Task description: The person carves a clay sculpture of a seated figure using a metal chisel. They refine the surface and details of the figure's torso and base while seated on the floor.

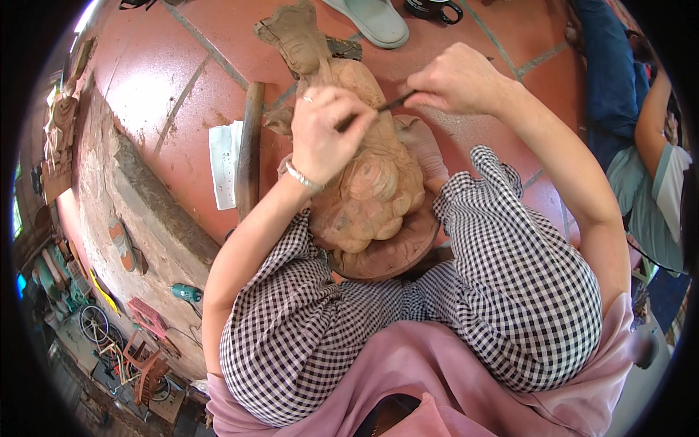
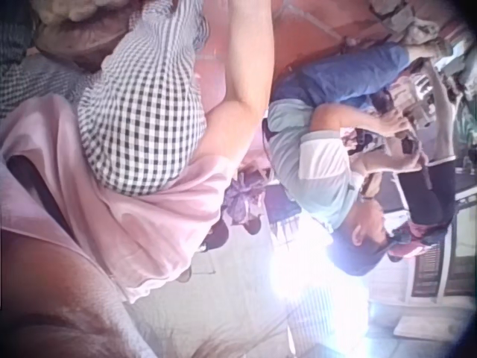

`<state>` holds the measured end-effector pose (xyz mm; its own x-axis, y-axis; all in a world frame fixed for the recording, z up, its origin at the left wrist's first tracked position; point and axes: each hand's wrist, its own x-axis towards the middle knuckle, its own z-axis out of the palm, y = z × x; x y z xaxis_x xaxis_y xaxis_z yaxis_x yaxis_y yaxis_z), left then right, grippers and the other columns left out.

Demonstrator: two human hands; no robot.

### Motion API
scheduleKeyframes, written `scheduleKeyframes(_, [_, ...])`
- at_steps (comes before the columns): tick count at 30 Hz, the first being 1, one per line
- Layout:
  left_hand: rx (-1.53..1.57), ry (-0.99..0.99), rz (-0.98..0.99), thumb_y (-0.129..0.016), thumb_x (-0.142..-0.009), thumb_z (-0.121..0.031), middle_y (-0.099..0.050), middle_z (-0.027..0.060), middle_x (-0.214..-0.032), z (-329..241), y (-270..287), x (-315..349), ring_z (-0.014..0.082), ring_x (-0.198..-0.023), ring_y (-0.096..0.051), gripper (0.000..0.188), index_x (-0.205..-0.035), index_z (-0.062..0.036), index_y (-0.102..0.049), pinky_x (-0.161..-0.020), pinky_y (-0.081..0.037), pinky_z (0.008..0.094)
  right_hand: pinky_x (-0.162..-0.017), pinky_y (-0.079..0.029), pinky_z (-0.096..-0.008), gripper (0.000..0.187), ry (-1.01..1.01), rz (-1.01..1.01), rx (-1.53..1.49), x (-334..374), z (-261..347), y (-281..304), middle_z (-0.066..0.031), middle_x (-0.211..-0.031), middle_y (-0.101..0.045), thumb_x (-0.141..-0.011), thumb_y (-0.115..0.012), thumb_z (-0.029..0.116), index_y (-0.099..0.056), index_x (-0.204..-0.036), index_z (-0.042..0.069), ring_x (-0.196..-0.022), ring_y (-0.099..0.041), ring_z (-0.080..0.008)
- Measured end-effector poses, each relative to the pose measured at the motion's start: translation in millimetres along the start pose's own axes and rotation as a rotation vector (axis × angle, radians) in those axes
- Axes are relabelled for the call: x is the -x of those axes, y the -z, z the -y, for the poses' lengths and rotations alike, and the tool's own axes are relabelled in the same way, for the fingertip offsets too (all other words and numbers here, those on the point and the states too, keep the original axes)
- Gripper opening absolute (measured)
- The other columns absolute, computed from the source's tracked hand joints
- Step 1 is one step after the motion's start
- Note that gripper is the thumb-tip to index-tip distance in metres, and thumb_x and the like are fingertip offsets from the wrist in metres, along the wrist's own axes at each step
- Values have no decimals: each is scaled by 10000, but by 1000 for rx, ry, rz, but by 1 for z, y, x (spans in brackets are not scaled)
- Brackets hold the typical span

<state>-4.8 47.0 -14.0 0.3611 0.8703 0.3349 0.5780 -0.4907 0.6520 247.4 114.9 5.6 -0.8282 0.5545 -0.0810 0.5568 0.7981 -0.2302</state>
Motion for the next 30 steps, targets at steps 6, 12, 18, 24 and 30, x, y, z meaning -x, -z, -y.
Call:
scheduleKeyframes(6, [31,52,-27,-776,-765,-58,-686,76,-887,3,-2,-8,263,-826,-625,100,-830,-49,-701,-759,-486,356,-538,-449,-432,388,110,-78,91,-14,-14,15,-99,-591,-592,-888,-630,443,-566,-707,106,-610,-610,-334])
scheduleKeyframes(12, [45,-47,9,-764,-780,-40,-685,76,-917,5,2,1,254,-834,-631,89,-843,-39,-700,-762,-493,353,-555,-463,-437,331,87,31,93,-15,0,21,-90,-619,-615,-869,-661,401,-579,-740,108,-630,-627,-319])
scheduleKeyframes(18, [148,148,-112,-754,-787,-8,-685,78,-942,16,3,-14,205,-834,-643,87,-853,-26,-700,-743,-520,319,-526,-483,-417,244,15,-30,200,-32,-5,37,-91,-606,-627,-838,-657,347,-627,-747,123,-591,-649,-304])
scheduleKeyframes(24, [69,34,-19,-781,-773,-50,-676,62,-949,7,1,9,210,-897,-615,90,-826,-51,-708,-793,-482,328,-539,-459,-423,330,133,68,145,-33,6,36,-87,-594,-602,-846,-679,394,-604,-717,100,-595,-619,-318])
scheduleKeyframes(30, [189,268,-135,-774,-777,-54,-674,58,-945,16,2,-8,226,-890,-615,87,-831,-42,-707,-782,-479,322,-530,-500,-428,270,70,119,235,-45,1,54,-110,-601,-630,-859,-630,355,-659,-726,122,-596,-662,-307])
